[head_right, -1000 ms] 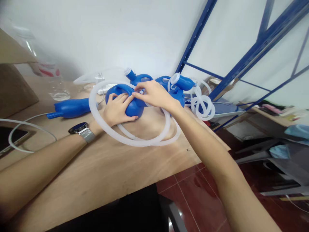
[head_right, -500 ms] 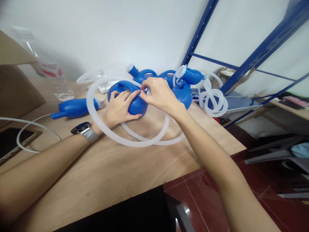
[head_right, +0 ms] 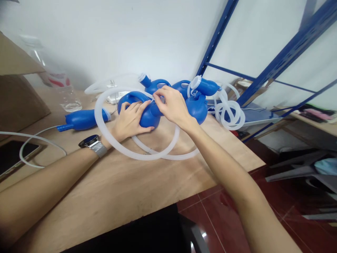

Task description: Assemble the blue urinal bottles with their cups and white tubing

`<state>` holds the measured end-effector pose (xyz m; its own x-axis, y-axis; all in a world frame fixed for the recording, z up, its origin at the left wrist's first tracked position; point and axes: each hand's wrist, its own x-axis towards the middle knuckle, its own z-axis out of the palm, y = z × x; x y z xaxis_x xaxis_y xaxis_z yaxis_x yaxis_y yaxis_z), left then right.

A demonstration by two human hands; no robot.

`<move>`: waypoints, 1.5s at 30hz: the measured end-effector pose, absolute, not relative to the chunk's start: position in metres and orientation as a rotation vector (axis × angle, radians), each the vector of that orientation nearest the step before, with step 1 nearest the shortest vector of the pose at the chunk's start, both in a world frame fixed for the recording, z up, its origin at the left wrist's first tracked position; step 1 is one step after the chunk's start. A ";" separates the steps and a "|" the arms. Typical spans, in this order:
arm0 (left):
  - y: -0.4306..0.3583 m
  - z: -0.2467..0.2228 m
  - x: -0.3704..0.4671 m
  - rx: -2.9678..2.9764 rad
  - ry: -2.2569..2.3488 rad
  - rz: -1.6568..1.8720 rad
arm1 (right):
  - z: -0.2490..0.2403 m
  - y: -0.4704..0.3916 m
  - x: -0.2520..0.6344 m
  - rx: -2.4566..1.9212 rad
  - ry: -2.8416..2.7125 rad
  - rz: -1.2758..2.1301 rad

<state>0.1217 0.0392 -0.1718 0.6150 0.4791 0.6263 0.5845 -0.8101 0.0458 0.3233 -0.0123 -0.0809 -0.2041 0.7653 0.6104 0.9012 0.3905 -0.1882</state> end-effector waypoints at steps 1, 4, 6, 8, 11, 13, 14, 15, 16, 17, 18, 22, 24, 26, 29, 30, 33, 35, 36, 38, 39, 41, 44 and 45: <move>0.039 -0.172 0.122 -2.675 -0.887 -0.970 | -0.082 -0.012 0.323 -1.423 -2.010 -0.281; 0.039 -0.172 0.122 -2.667 -0.876 -0.972 | -0.082 -0.010 0.322 -1.473 -2.015 -0.311; 0.040 -0.172 0.122 -2.669 -0.868 -0.958 | -0.081 -0.009 0.321 -1.533 -2.019 -0.342; 0.041 -0.173 0.122 -2.675 -0.864 -0.945 | -0.080 -0.009 0.320 -1.574 -2.026 -0.364; 0.042 -0.175 0.122 -2.667 -0.863 -0.946 | -0.078 -0.011 0.318 -1.588 -2.044 -0.374; 0.042 -0.175 0.122 -2.655 -0.865 -0.948 | -0.077 -0.013 0.318 -1.593 -2.051 -0.361; 0.042 -0.175 0.122 -2.652 -0.870 -0.947 | -0.077 -0.013 0.317 -1.597 -2.052 -0.347; 0.042 -0.175 0.122 -2.653 -0.873 -0.942 | -0.077 -0.014 0.316 -1.603 -2.051 -0.330; 0.042 -0.175 0.121 -2.657 -0.875 -0.935 | -0.076 -0.015 0.316 -1.611 -2.048 -0.311; 0.042 -0.174 0.121 -2.663 -0.877 -0.925 | -0.076 -0.016 0.315 -1.617 -2.045 -0.295; 0.042 -0.173 0.121 -2.670 -0.878 -0.916 | -0.075 -0.016 0.315 -1.623 -2.042 -0.282; 0.042 -0.172 0.120 -2.701 -0.884 -0.906 | -0.070 -0.016 0.313 -1.637 -2.050 -0.248; 0.042 -0.171 0.120 -2.705 -0.880 -0.911 | -0.067 -0.016 0.312 -1.649 -2.058 -0.223; 0.042 -0.171 0.120 -2.704 -0.875 -0.915 | -0.064 -0.015 0.311 -1.657 -2.060 -0.197; 0.041 -0.172 0.119 -2.712 -0.877 -0.921 | -0.061 -0.015 0.310 -1.653 -2.062 -0.156; 0.042 -0.172 0.119 -2.714 -0.877 -0.921 | -0.061 -0.015 0.310 -1.656 -2.063 -0.151; 0.043 -0.172 0.118 -2.709 -0.868 -0.929 | -0.063 -0.015 0.310 -1.674 -2.051 -0.167; 0.044 -0.173 0.118 -2.700 -0.857 -0.936 | -0.064 -0.014 0.310 -1.688 -2.031 -0.147; 0.045 -0.174 0.118 -2.698 -0.856 -0.935 | -0.064 -0.014 0.311 -1.691 -2.023 -0.105; 0.045 -0.174 0.118 -2.693 -0.871 -0.929 | -0.063 -0.014 0.312 -1.700 -1.997 0.024; 0.045 -0.174 0.118 -2.690 -0.882 -0.923 | -0.063 -0.013 0.312 -1.702 -1.978 0.092; 0.045 -0.174 0.118 -2.682 -0.899 -0.912 | -0.061 -0.012 0.313 -1.699 -1.936 0.186; 0.044 -0.175 0.118 -2.669 -0.898 -0.915 | -0.059 -0.010 0.313 -1.707 -1.907 0.219; 0.044 -0.175 0.118 -2.667 -0.896 -0.919 | -0.058 -0.009 0.313 -1.715 -1.908 0.220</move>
<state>0.1184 0.0441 -0.1746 0.6271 0.4847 0.6098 0.5972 -0.8018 0.0231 0.3129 -0.0095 -0.0584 -0.0259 0.9558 0.2930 0.8641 0.1688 -0.4743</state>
